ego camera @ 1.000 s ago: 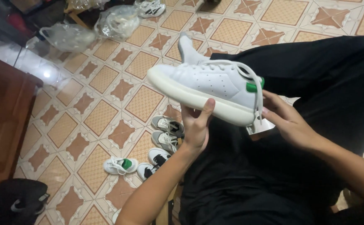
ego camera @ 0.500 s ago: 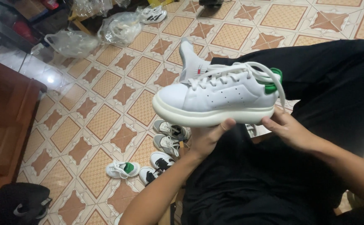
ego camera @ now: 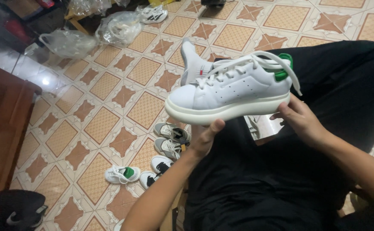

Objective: Threading shoelaces through the eyelets of a white sneaker while sitting on the floor.

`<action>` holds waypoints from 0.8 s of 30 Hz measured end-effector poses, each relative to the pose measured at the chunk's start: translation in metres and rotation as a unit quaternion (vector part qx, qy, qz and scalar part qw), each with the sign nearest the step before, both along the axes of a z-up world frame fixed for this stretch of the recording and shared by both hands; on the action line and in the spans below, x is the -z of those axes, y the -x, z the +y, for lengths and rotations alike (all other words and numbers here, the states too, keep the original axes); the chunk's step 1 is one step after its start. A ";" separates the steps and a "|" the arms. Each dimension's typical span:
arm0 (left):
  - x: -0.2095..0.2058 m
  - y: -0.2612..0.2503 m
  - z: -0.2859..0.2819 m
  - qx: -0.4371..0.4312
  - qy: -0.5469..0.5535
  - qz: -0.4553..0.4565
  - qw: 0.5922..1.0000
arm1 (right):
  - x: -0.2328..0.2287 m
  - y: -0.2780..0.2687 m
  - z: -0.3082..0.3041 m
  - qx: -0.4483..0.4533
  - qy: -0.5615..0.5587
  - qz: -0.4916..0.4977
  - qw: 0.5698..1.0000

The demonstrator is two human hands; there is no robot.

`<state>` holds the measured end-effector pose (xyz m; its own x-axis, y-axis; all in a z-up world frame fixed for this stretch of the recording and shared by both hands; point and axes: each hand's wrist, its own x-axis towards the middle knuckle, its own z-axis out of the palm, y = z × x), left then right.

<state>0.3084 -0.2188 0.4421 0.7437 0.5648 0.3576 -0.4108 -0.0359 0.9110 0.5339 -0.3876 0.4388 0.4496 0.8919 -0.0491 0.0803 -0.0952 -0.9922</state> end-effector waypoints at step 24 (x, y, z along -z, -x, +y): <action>0.005 -0.017 -0.014 -0.106 0.061 0.119 0.985 | -0.016 0.040 -0.003 0.030 -0.063 -0.009 0.997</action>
<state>0.3251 -0.2330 0.4371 0.6586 0.7447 0.1083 -0.1806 0.0167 0.9834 0.4936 -0.3903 0.4547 0.5022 0.8618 0.0710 0.0963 0.0259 -0.9950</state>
